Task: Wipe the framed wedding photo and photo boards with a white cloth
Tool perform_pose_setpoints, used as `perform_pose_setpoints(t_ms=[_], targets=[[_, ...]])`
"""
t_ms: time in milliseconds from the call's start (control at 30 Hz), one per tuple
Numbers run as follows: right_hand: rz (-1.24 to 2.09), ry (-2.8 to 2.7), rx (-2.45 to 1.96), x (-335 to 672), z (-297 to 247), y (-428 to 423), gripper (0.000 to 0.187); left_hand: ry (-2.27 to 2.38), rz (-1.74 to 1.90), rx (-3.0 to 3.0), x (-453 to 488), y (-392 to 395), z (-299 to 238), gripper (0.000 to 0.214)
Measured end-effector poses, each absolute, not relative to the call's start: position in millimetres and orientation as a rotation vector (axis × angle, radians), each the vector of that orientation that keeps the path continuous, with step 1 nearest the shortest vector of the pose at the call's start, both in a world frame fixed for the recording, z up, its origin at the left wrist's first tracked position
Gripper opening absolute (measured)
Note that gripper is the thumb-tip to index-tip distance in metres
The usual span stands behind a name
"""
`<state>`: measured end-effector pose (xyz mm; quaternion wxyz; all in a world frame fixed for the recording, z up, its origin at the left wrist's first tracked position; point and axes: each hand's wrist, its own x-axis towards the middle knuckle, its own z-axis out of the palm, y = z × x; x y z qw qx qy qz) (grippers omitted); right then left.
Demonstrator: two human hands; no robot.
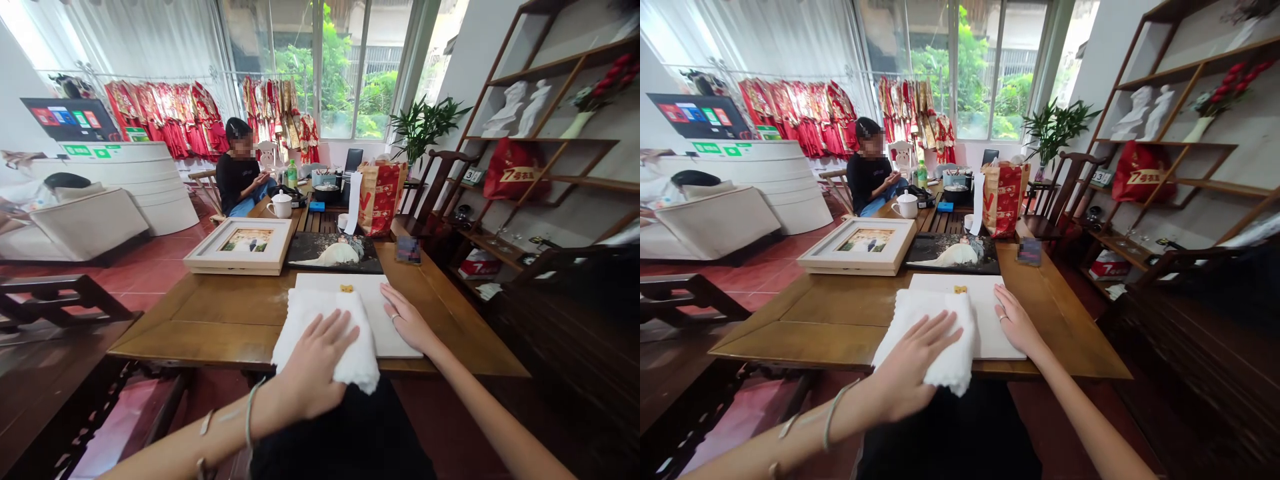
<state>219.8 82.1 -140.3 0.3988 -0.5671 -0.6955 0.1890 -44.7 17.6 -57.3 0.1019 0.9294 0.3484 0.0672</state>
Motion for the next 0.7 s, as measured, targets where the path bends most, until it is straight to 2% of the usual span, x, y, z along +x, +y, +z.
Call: perform_pose_setpoints(t_ms=[233,367,500,700], targets=[[0.493,-1.753,-1.430,222,-135,82,0.044,1.112,0.251,2.851,-41,122,-58,0.067],[0.489,-1.764,-1.460,222,-134,82,0.044,1.126,0.237,2.849,-42,147,-60,0.059],[0.497,-1.744,-1.457,226,-133,81,0.044,1.098,0.194,2.821,-44,131,-59,0.057],[0.489,-1.743,-1.442,237,-132,83,0.043,1.066,0.137,2.802,-44,40,-54,0.085]])
